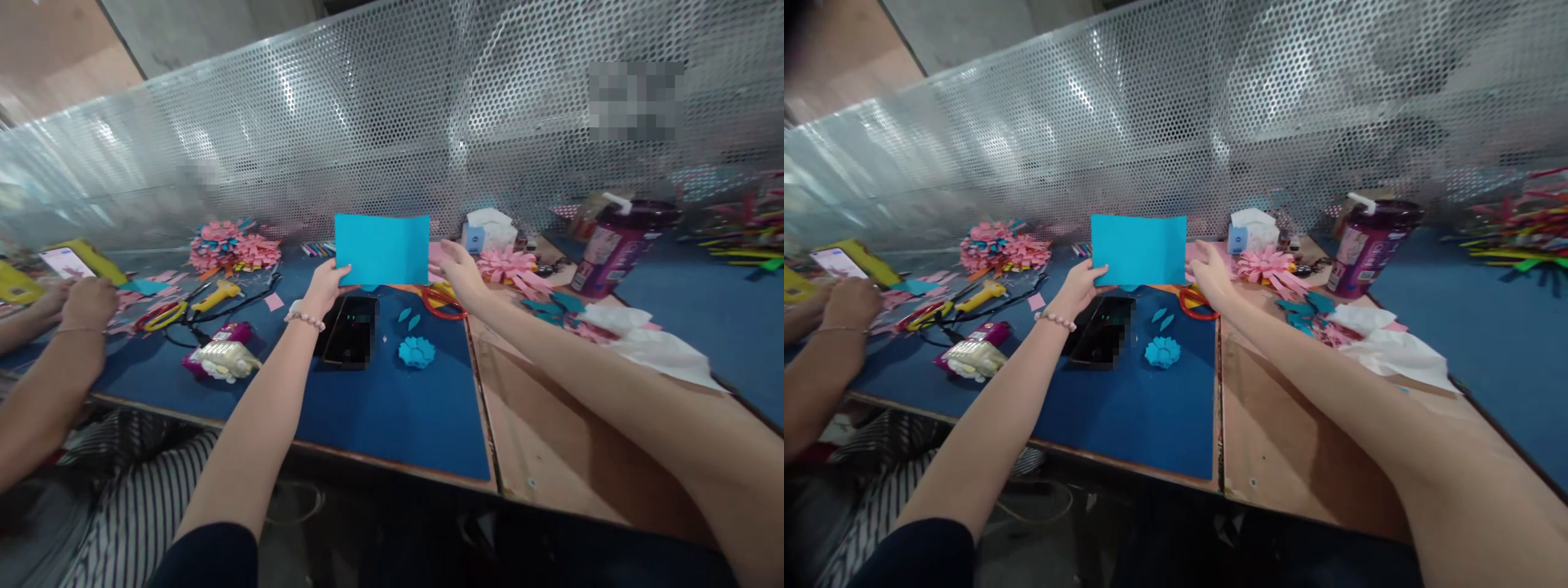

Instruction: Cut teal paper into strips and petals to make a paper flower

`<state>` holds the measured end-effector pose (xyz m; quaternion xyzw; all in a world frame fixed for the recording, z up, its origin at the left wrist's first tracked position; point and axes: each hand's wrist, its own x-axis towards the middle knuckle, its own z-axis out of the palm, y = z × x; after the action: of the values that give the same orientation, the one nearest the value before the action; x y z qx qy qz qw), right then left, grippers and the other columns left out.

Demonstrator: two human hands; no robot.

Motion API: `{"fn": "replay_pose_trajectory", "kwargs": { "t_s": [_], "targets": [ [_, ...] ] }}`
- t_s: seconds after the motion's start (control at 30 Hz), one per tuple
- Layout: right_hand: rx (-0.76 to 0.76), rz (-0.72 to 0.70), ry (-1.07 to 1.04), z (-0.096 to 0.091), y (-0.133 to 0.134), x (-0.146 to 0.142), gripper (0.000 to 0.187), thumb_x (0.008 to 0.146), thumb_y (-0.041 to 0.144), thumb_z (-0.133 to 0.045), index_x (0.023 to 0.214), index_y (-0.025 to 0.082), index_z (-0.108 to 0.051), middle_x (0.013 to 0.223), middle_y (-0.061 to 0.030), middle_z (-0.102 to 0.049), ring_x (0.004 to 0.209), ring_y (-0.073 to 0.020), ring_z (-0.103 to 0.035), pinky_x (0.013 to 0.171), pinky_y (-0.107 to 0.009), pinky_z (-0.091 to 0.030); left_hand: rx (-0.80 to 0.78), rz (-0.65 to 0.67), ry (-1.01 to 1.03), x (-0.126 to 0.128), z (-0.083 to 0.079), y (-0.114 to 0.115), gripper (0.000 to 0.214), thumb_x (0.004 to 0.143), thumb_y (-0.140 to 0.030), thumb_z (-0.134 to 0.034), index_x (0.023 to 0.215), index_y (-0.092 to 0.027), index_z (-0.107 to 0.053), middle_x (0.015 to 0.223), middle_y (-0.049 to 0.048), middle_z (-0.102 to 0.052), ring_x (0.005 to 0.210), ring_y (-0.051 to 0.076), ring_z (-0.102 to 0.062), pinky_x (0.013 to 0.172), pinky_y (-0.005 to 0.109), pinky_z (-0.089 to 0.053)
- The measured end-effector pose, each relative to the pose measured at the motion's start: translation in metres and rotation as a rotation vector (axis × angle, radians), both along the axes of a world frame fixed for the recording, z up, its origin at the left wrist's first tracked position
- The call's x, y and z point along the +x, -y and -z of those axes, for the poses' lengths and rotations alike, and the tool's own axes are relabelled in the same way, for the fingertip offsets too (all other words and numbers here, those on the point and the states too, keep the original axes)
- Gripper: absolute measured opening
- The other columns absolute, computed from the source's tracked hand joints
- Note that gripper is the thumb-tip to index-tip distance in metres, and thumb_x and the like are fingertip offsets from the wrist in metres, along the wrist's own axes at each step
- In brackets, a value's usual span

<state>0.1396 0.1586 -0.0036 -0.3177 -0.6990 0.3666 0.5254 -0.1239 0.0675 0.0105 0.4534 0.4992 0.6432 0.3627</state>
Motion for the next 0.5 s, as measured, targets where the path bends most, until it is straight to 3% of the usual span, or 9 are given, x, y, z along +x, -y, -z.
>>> {"fn": "replay_pose_trajectory", "kwargs": {
  "t_s": [0.1, 0.13, 0.2, 0.3, 0.43, 0.5],
  "targets": [
    [-0.075, 0.227, -0.060, -0.011, 0.012, -0.006, 0.050, 0.076, 0.021, -0.045, 0.125, 0.015, -0.053, 0.135, -0.0141, -0.053, 0.122, -0.0255, -0.053, 0.103, -0.045, -0.045, 0.042, -0.095, 0.052, -0.006, 0.001, -0.003, 0.031, 0.071, -0.020, -0.071, 0.101, -0.015, -0.064, 0.104, 0.0089, -0.067, 0.080, 0.018, -0.066, 0.066, 0.034, -0.060],
    [-0.073, 0.227, -0.070, -0.016, 0.018, -0.006, 0.045, 0.075, 0.019, -0.045, 0.118, 0.014, -0.057, 0.128, -0.0139, -0.058, 0.118, -0.0243, -0.055, 0.100, -0.043, -0.047, 0.044, -0.132, 0.066, -0.009, 0.002, -0.004, 0.030, 0.070, -0.020, -0.070, 0.098, -0.016, -0.064, 0.101, 0.0078, -0.066, 0.077, 0.017, -0.065, 0.063, 0.032, -0.059],
    [-0.155, -0.015, -0.049, -0.031, 0.036, -0.005, 0.034, 0.072, 0.014, -0.044, 0.100, 0.015, -0.063, 0.106, -0.0114, -0.067, 0.095, -0.0205, -0.064, 0.086, -0.038, -0.054, 0.038, -0.204, 0.076, -0.013, 0.003, -0.006, 0.027, 0.068, -0.018, -0.069, 0.094, -0.016, -0.063, 0.092, 0.0052, -0.065, 0.071, 0.015, -0.062, 0.059, 0.028, -0.056],
    [-0.346, -0.531, 0.111, -0.061, 0.085, 0.003, 0.022, 0.065, 0.008, -0.050, 0.079, 0.014, -0.066, 0.085, -0.0106, -0.071, 0.074, -0.0168, -0.065, 0.068, -0.029, -0.055, 0.017, -0.284, 0.055, -0.016, 0.005, -0.008, 0.023, 0.067, -0.018, -0.067, 0.089, -0.017, -0.062, 0.082, 0.0016, -0.062, 0.068, 0.013, -0.058, 0.055, 0.024, -0.052],
    [-0.199, -1.020, 0.043, -0.108, 0.188, 0.027, 0.017, 0.071, 0.008, -0.054, 0.073, 0.017, -0.069, 0.077, -0.0038, -0.070, 0.073, -0.0137, -0.065, 0.069, -0.026, -0.055, -0.004, -0.283, 0.025, -0.012, 0.004, -0.006, 0.016, 0.071, -0.016, -0.063, 0.087, -0.016, -0.060, 0.081, 0.0016, -0.060, 0.068, 0.013, -0.055, 0.060, 0.027, -0.051],
    [-0.175, -1.083, -0.015, -0.125, 0.230, 0.041, 0.023, 0.080, 0.013, -0.051, 0.078, 0.024, -0.071, 0.076, -0.0001, -0.068, 0.072, -0.0134, -0.065, 0.065, -0.025, -0.055, -0.016, -0.271, 0.025, -0.007, 0.003, -0.004, 0.015, 0.074, -0.013, -0.060, 0.088, -0.015, -0.059, 0.084, 0.0034, -0.061, 0.069, 0.013, -0.055, 0.066, 0.030, -0.051]
  ]
}}
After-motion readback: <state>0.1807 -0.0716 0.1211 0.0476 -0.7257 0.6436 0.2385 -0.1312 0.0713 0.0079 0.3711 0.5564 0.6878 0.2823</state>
